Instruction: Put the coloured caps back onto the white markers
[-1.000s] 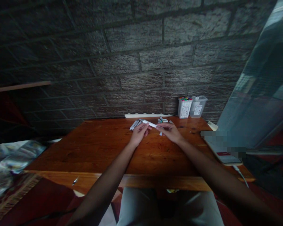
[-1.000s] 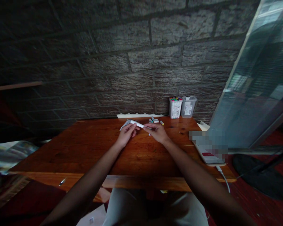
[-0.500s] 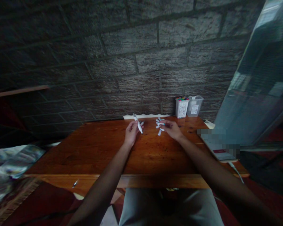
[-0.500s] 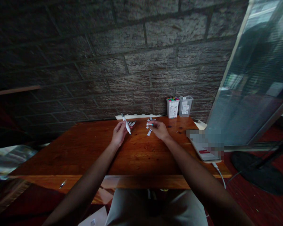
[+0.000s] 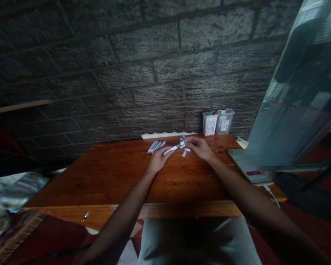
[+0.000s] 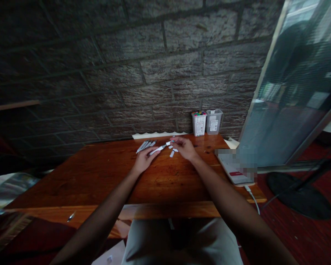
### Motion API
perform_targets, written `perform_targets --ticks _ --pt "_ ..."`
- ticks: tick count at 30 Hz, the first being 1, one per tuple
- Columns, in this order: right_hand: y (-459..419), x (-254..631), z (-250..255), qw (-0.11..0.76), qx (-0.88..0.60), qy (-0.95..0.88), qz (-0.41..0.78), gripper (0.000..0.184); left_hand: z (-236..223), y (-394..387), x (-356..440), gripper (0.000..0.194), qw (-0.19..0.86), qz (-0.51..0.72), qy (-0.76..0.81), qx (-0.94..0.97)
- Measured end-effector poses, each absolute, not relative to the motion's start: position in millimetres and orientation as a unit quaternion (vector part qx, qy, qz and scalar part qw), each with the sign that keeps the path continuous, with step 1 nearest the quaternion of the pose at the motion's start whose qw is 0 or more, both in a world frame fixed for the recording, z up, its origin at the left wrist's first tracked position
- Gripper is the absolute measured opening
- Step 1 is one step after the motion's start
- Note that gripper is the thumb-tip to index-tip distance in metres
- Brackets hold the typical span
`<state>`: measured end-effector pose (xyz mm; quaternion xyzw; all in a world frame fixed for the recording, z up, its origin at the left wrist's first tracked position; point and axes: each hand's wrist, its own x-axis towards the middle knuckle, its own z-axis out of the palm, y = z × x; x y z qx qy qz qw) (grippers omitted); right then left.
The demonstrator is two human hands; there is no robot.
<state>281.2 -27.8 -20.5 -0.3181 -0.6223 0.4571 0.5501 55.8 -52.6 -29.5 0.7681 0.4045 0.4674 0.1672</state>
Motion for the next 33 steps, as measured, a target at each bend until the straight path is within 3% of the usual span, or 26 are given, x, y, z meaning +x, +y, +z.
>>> perform_targets --ticks 13,22,27,33 --pt "-31 287 -16 0.536 -0.333 -0.646 0.430 0.038 -29 -53 55 0.029 0.147 0.469 0.414 0.766" --pt "-25 290 -17 0.572 -0.346 -0.625 0.403 0.036 -29 -53 55 0.029 0.151 0.477 0.424 0.755" --pt "-28 283 -24 0.528 -0.331 -0.671 0.403 0.030 -32 -50 54 0.028 0.149 0.465 0.413 0.769" --pt "-34 279 -28 0.488 -0.354 -0.736 0.307 0.027 -34 -48 51 0.024 0.120 0.462 0.390 0.788"
